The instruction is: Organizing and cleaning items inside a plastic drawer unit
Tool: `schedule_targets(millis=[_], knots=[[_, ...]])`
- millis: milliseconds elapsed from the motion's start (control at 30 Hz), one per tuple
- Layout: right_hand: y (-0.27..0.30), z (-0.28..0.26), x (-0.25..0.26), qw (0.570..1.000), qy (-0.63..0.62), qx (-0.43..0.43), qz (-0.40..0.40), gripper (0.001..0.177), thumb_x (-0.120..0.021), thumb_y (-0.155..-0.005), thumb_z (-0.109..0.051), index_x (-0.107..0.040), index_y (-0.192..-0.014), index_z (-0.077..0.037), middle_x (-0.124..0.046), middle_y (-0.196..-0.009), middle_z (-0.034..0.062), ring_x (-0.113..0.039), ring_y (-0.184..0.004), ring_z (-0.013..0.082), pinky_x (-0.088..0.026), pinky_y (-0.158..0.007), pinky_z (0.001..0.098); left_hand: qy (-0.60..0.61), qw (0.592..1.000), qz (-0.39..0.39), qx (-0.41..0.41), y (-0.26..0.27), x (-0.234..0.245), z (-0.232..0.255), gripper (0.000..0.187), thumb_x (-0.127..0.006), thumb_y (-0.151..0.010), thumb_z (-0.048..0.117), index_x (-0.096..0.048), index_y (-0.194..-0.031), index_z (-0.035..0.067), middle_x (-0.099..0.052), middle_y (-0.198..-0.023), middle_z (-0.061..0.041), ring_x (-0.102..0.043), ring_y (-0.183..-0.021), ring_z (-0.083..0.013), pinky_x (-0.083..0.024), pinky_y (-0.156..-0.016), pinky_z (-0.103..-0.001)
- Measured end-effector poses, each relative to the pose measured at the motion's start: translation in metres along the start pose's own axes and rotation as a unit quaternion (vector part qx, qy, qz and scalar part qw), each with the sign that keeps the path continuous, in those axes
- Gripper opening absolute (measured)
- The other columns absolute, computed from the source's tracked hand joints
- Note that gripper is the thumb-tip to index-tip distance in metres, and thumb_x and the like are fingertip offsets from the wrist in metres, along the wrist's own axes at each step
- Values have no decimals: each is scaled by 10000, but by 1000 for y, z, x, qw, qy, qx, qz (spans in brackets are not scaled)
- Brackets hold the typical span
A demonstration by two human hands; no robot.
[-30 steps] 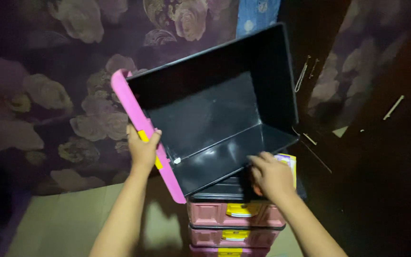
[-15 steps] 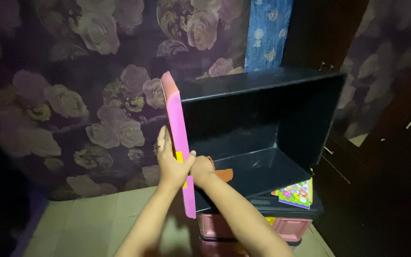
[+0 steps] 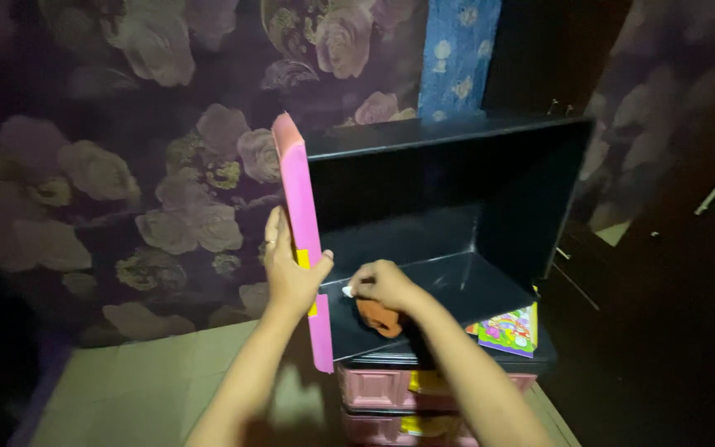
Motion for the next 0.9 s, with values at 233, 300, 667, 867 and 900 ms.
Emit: schedule_targets(millis=[233, 300, 667, 867, 900], knots=[[106, -20, 81, 964, -210, -163, 21, 143, -765, -876, -94, -796, -949, 25, -786, -883, 52, -709, -823, 114, -562, -791, 260, -11, 1000, -20, 3, -9, -4, -6, 908, -852, -688, 146, -474, -1504, 21, -420, -1561, -277, -456, -1437, -428, -389, -1174, -455], [134, -26, 95, 946, -234, -218, 59, 147, -762, -880, -92, -791, -941, 39, -773, -861, 62, -696, -785, 132, -545, -739, 279, -18, 1000, -6, -1, -8, -2, -10, 863, -850, -729, 137, -486, -1504, 28, -422, -1577, -275, -462, -1456, -419, -395, -1190, -454], [240, 85, 169, 919, -128, -341, 150, 162, -749, -851, -73, -804, -943, 48, -779, -818, 87, -697, -705, 152, -574, -684, 305, -25, 999, -12, 18, -26, -1, 2, 988, -840, -721, 104, -395, -1603, 72, -500, -1485, -249, -528, -1344, -404, -452, -1114, -458], [224, 117, 160, 916, 26, -384, 118, 195, -871, -746, -151, -805, -846, 4, -771, -774, 83, -673, -685, 161, -559, -700, 327, -28, 995, -41, 90, -45, 0, -1, 993, -831, -727, 160, -380, -1611, 114, -516, -1429, -241, -558, -1289, -363, -470, -1083, -443], [221, 110, 159, 906, 69, -398, 125, 242, -916, -707, -184, -785, -800, -2, -771, -769, 90, -682, -686, 173, -560, -715, 333, -41, 992, -49, 105, -48, 0, -2, 994, -837, -732, 168, -381, -1614, 117, -515, -1410, -247, -546, -1285, -370, -461, -1076, -449]])
Point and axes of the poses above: each hand's wrist, its own y-axis away from the middle knuckle, its own x-axis out of the back of the hand, z = x × y, the point moved 2 cm from there along -y, towards the middle knuckle
